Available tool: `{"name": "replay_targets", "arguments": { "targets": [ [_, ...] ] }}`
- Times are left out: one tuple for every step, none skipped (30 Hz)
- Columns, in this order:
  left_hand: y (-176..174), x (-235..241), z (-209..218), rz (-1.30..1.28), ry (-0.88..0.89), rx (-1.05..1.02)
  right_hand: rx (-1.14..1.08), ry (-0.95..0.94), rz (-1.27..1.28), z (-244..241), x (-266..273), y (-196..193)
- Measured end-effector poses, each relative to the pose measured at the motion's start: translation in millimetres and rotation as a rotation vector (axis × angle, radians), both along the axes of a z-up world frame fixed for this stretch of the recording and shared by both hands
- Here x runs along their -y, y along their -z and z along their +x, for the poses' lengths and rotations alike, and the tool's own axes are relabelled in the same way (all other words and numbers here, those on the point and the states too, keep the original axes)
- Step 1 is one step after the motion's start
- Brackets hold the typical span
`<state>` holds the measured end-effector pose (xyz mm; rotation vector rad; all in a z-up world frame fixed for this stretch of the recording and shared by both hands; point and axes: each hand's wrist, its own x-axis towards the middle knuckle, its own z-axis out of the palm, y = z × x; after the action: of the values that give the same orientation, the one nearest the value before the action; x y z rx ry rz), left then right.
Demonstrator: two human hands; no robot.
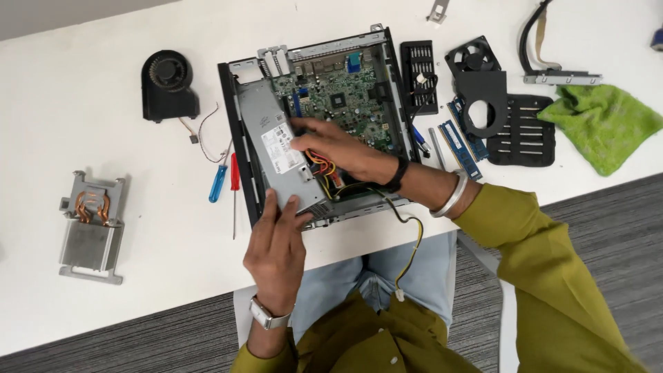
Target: The person installs a power supply unit into a computer case, connects its cables to the motherboard, and then mounts a CPU cooler over the processor socket, securing it with screws. The person works on a white desk with various computer parts and tools laid out.
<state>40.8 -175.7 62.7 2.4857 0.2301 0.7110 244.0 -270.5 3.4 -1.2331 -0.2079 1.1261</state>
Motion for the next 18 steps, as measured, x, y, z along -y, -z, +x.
{"name": "replay_targets", "arguments": {
  "targets": [
    [0.5, -1.2, -1.3, 0.019, -0.021, -0.008, 0.107, -0.034, -0.063, -1.5, -2.8, 1.7],
    [1.2, -4.1, -3.3, 0.041, -0.045, -0.015, 0.215, -0.072, -0.124, -3.3, -8.0, 3.6],
    [3.6, -3.8, -4.2, 0.043, -0.034, -0.018, 0.210, -0.060, -0.123, -4.6, -9.0, 1.8],
    [4.9, -2.8, -4.1, 0.059, -0.089, -0.046, 0.267, -0.065, -0.132, -4.5, -9.8, -1.3],
    [5.3, -2.3, -4.2, 0.074, -0.144, -0.072, 0.325, -0.070, -0.142, -4.6, -11.2, -5.2],
    [6.3, 4.0, -0.4, 0.079, -0.147, -0.068, 0.329, -0.072, -0.136, -2.2, -11.3, -7.3],
    [7.1, 9.4, 3.0, 0.012, -0.165, -0.224, 0.331, -0.078, -0.191, -0.4, -12.3, -9.6],
    [7.6, 14.3, 4.9, -0.053, -0.188, -0.384, 0.331, -0.089, -0.242, 0.2, -15.1, -11.4],
    [9.6, 17.2, 7.0, -0.047, -0.198, -0.382, 0.333, -0.096, -0.233, 1.0, -14.1, -7.9],
    [12.3, 21.1, 10.1, -0.089, -0.238, -0.371, 0.252, -0.054, -0.176, 2.2, -10.1, -4.1],
    [15.6, 25.2, 13.7, -0.131, -0.278, -0.360, 0.171, -0.012, -0.119, 3.9, -6.0, 0.3],
    [15.7, 26.6, 15.2, -0.134, -0.275, -0.362, 0.170, -0.009, -0.123, 4.2, -2.6, 3.6],
    [16.1, 27.5, 16.6, 0.031, -0.234, -0.214, 0.150, 0.003, -0.092, 4.4, 0.4, 7.3],
    [16.6, 28.8, 16.9, 0.193, -0.198, -0.067, 0.130, 0.007, -0.059, 4.0, 2.3, 11.0],
    [16.3, 27.1, 16.4, 0.190, -0.203, -0.069, 0.129, 0.002, -0.063, 2.0, 3.1, 8.9],
    [15.0, 24.3, 15.2, 0.212, -0.215, -0.085, 0.117, 0.020, -0.046, -0.3, 1.3, 6.2],
    [13.1, 21.6, 13.6, 0.235, -0.226, -0.100, 0.105, 0.038, -0.030, -2.9, -0.4, 2.9],
    [14.0, 17.9, 13.6, 0.244, -0.235, -0.097, 0.108, 0.030, -0.019, -2.9, -3.1, 2.4]
  ]
}}
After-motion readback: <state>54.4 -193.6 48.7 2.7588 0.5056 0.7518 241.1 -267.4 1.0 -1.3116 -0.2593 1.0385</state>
